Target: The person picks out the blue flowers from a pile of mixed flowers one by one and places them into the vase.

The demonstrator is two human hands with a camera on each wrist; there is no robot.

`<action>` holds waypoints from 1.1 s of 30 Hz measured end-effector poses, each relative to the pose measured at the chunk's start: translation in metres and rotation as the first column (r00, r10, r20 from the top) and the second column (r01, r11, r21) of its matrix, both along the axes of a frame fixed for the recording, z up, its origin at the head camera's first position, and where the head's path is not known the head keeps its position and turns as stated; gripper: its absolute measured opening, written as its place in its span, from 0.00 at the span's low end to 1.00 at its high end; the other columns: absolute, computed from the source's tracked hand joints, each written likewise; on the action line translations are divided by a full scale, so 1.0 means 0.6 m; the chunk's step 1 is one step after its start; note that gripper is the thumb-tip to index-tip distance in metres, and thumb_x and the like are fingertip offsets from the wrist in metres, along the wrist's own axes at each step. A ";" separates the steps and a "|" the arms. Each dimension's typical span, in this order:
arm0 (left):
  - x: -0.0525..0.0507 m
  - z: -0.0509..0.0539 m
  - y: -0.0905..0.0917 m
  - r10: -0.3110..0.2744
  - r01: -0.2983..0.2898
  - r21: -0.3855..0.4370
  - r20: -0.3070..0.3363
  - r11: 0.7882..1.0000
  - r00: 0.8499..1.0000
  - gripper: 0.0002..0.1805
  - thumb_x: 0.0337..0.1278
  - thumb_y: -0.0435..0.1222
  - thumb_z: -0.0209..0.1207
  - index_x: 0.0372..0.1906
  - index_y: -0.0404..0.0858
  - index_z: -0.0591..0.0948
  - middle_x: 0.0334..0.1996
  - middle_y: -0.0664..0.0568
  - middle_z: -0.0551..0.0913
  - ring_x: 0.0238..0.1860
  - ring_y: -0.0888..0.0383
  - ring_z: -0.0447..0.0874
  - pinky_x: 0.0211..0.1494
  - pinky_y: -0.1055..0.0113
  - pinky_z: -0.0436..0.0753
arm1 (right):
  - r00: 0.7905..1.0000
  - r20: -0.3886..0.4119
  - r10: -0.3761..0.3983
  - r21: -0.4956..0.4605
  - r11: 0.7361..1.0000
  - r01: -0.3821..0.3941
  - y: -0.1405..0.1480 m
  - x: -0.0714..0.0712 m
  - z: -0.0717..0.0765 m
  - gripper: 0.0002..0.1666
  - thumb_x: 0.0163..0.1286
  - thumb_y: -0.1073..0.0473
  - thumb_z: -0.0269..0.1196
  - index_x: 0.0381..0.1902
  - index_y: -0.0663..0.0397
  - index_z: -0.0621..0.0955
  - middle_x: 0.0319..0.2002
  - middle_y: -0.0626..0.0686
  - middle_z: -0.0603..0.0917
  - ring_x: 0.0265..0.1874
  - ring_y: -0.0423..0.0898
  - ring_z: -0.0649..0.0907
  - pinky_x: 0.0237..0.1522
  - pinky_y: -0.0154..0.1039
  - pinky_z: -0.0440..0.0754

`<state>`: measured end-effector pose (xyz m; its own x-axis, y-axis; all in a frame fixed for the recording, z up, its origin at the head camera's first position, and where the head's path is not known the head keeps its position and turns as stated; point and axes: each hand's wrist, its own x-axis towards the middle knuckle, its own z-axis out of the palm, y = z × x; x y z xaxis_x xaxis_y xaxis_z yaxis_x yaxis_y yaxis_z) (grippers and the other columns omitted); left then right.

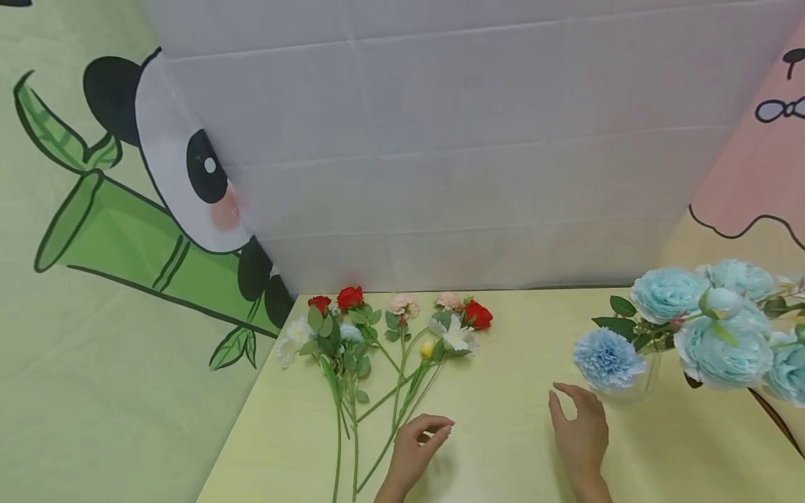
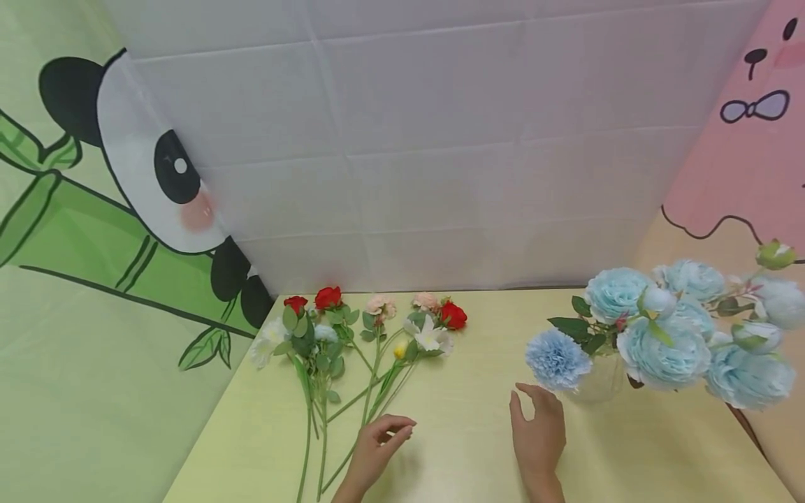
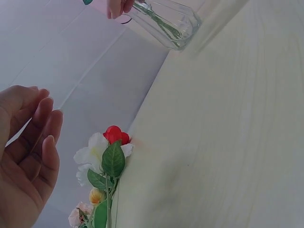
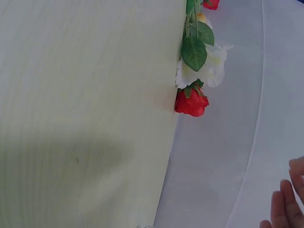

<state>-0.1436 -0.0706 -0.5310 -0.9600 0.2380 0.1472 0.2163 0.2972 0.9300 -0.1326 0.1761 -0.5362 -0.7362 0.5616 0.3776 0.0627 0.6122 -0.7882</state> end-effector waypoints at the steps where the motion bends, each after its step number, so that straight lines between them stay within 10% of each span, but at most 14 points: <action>1: -0.003 -0.007 -0.001 0.005 -0.005 -0.002 -0.004 1.000 1.000 0.06 0.55 0.35 0.60 0.36 0.37 0.84 0.33 0.44 0.85 0.32 0.70 0.80 0.32 0.76 0.78 | 1.000 -0.008 0.026 0.025 0.999 -0.026 -0.003 0.000 -0.004 0.10 0.56 0.65 0.65 0.38 0.56 0.83 0.39 0.58 0.82 0.41 0.55 0.77 0.38 0.52 0.74; 18: -0.018 -0.047 -0.013 0.014 -0.014 0.015 0.017 1.000 1.000 0.08 0.55 0.39 0.61 0.36 0.40 0.84 0.34 0.46 0.85 0.32 0.72 0.79 0.31 0.76 0.77 | 0.969 0.056 0.242 0.113 0.962 -0.247 -0.036 0.018 -0.041 0.13 0.52 0.66 0.68 0.38 0.50 0.84 0.33 0.45 0.83 0.35 0.46 0.80 0.38 0.46 0.79; 33: -0.034 -0.063 -0.065 0.171 -0.155 -0.093 0.196 0.984 0.966 0.12 0.54 0.39 0.61 0.38 0.34 0.84 0.32 0.44 0.86 0.29 0.63 0.82 0.32 0.75 0.78 | 0.955 0.077 0.287 0.161 0.941 -0.296 -0.040 0.012 -0.042 0.13 0.51 0.65 0.69 0.37 0.48 0.84 0.32 0.42 0.83 0.34 0.45 0.80 0.37 0.44 0.79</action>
